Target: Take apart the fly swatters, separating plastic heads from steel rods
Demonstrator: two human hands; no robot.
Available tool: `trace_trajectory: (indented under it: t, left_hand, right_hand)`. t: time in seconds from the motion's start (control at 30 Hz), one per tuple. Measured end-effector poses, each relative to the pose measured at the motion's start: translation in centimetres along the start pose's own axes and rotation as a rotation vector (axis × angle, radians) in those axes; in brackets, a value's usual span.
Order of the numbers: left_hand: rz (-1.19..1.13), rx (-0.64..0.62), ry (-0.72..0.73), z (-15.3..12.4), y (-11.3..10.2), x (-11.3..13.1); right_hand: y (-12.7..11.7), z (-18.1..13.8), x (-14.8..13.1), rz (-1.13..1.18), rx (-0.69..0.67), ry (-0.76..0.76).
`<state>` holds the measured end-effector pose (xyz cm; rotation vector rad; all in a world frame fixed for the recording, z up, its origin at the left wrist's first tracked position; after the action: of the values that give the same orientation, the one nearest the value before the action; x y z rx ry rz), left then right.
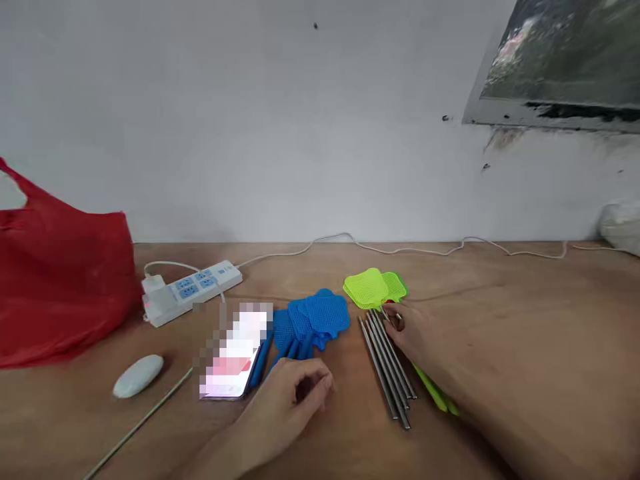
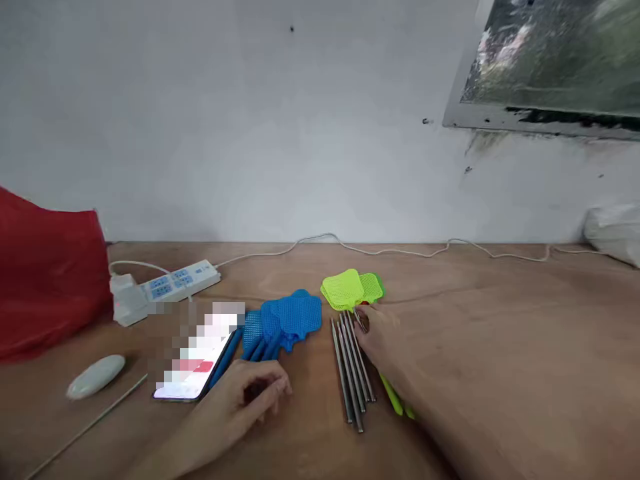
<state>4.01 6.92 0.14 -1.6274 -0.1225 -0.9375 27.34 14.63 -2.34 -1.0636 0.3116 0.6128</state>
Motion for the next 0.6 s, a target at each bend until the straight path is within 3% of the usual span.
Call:
trace_trajectory:
  t: [0.6]
  left_hand:
    - [0.060,-0.003,0.015,-0.37,0.13,0.37]
  right_hand:
    - [-0.80,-0.02,0.20,-0.113,-0.046,0.053]
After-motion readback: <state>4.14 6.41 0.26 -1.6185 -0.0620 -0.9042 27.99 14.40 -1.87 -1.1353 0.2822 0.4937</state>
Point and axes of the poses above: each hand's wrist, its own z-axis towards the middle knuckle, its own y-axis out of the palm, x = y × z, the point moved 8 cm from there along z, towards the middle knuckle, and after that the axes turned 14 degrees about z, right-handed, at the moved point
